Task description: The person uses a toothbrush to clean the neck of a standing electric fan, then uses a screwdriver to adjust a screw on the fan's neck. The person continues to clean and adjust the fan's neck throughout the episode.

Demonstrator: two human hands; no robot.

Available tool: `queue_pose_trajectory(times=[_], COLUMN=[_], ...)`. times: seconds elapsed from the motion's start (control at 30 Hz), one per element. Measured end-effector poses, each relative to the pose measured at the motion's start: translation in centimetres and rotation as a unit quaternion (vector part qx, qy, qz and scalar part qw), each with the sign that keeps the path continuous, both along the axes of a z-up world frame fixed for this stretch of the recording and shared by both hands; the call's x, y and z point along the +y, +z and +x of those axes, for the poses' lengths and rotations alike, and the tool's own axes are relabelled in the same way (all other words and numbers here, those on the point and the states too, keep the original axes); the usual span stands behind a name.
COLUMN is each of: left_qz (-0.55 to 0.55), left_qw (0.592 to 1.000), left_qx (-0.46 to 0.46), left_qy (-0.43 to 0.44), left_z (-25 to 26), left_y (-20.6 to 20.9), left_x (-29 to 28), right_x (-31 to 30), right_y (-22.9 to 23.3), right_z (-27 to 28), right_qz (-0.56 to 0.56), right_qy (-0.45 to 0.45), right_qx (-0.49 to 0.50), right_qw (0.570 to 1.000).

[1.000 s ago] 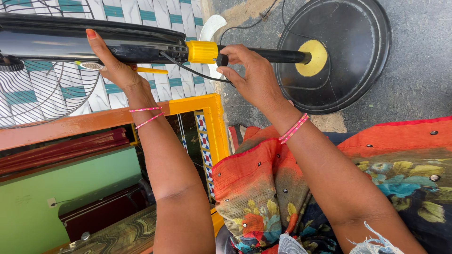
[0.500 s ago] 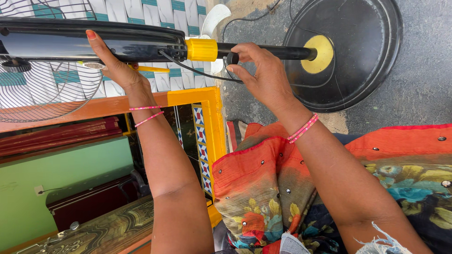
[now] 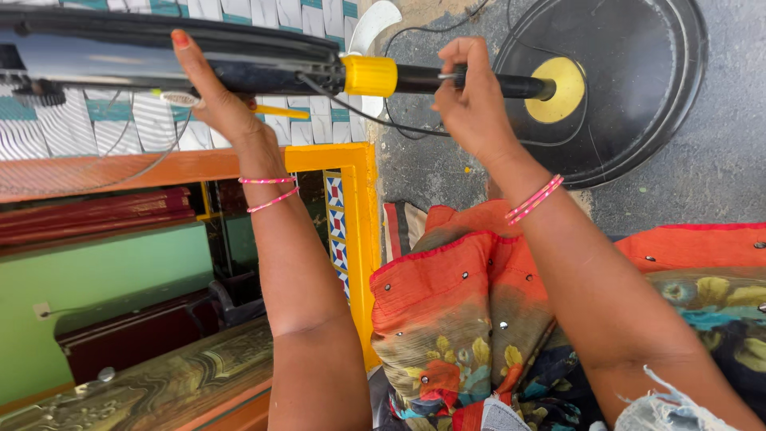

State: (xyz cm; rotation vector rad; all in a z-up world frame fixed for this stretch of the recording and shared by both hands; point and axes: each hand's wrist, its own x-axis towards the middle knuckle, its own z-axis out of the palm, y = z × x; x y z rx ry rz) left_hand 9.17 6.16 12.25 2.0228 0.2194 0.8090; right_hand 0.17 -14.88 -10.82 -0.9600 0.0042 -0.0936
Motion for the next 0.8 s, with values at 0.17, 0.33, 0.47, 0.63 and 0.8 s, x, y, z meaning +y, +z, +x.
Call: queue_pose_trajectory(times=[0.17, 0.33, 0.47, 0.63, 0.8], left_qz=[-0.014, -0.019, -0.089, -0.112, -0.114], left_qw=[1.0, 1.0, 0.994, 0.987, 0.989], left_qx=[0.01, 0.005, -0.032, -0.091, -0.08], left_qy=[-0.01, -0.022, -0.06, -0.069, -0.052], left_z=[-0.4, -0.1, 0.1, 0.3, -0.4], left_y=[-0.7, -0.7, -1.7, -2.1, -1.9], left_x=[-0.8, -1.1, -1.1, -1.1, -1.0], right_x=[1.0, 1.8, 2.1, 3.1, 3.4], right_y=[0.5, -0.4, -2.3, -1.7, -0.8], right_z=[2.4, 5.9, 6.0, 4.6, 3.7], right_qz=[-0.254, -0.403, -0.402, -0.441, -0.448], right_qy=[-0.044, 0.048, 0.062, -0.031, -0.053], right_qx=[-0.132, -0.172, -0.17, -0.186, -0.168], right_qw=[0.957, 0.897, 0.898, 0.877, 0.877])
